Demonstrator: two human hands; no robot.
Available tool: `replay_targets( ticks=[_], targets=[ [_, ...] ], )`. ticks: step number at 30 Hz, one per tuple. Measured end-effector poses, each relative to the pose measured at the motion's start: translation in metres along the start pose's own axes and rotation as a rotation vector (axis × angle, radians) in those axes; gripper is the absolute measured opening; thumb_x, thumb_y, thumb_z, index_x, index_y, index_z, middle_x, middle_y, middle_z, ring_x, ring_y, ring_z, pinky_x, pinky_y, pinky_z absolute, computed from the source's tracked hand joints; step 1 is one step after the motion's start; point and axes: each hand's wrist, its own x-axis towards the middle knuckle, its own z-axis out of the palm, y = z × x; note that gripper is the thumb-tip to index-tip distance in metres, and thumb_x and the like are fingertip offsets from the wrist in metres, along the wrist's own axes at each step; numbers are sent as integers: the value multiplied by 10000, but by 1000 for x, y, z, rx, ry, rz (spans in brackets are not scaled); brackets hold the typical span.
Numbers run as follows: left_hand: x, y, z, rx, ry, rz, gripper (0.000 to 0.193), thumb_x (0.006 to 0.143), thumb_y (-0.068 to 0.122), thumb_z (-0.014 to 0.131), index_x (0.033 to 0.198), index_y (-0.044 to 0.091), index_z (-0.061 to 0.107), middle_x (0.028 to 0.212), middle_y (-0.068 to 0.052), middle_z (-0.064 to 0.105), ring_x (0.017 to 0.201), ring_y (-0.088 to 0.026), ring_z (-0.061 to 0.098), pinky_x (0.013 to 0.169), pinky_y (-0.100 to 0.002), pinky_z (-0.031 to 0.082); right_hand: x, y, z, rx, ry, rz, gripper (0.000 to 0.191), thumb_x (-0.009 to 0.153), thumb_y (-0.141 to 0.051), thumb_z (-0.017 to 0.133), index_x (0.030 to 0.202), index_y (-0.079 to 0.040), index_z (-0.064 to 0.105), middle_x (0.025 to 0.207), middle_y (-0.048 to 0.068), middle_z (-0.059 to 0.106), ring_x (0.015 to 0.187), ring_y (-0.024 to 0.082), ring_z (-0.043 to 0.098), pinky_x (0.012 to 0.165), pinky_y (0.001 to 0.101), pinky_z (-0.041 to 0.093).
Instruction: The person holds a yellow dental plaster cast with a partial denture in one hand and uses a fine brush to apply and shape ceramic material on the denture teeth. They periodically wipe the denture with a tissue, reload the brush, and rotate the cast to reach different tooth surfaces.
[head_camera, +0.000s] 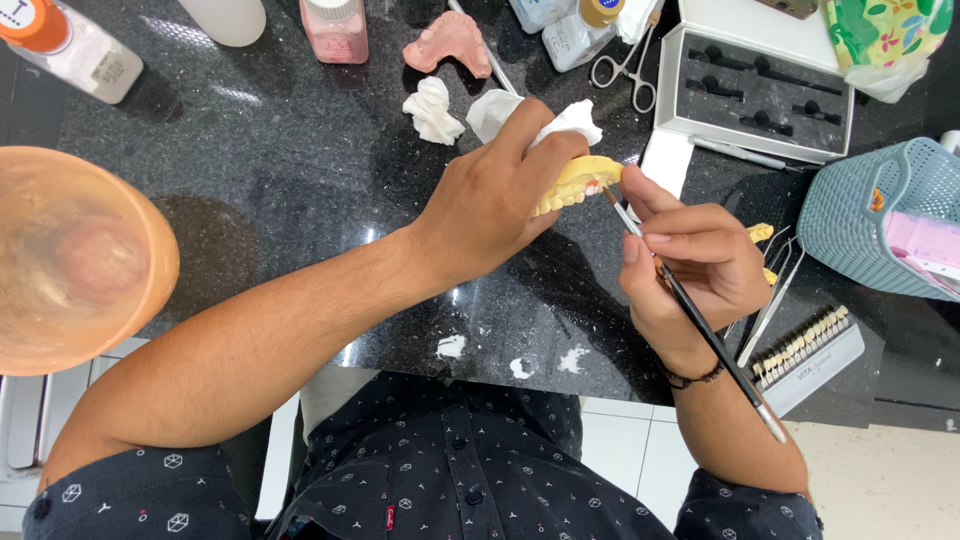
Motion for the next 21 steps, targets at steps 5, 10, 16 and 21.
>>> replay_targets(
  ticks=[5, 10, 16, 21],
  targets=[
    [1, 0, 0, -5, -7, -5, 595, 856, 53, 875, 1304, 66, 483, 1183, -95, 470, 930, -226, 713, 721, -299, 621, 3, 4, 1, -102, -58, -111, 206, 974, 124, 737, 1066, 25, 582, 1074, 198, 675, 1232, 392, 687, 1100, 438, 610],
    [1, 0, -1, -2, 0, -2, 602, 837, 48, 871, 1297, 63, 483, 1190, -99, 471, 935, -238, 713, 726, -305, 626, 3, 6, 0, -164, -58, -155, 199, 945, 114, 756, 1031, 36, 594, 1053, 204, 691, 1165, 383, 718, 1054, 433, 621],
    [1, 0, -2, 4, -4, -9, 606, 834, 41, 872, 1298, 70, 484, 1187, -96, 472, 935, -243, 712, 732, -311, 628, 5, 7, 1, -213, -58, -191, 200, 930, 108, 772, 1013, 37, 605, 1017, 209, 699, 1110, 371, 744, 1016, 413, 638],
    [0, 1, -3, 0, -7, -19, 613, 820, 50, 872, 1295, 73, 484, 1187, -98, 476, 932, -257, 715, 730, -324, 627, 5, 8, 1, -219, -64, -202, 199, 924, 112, 771, 1007, 42, 605, 1005, 207, 695, 1082, 358, 750, 1003, 405, 637]
  ],
)
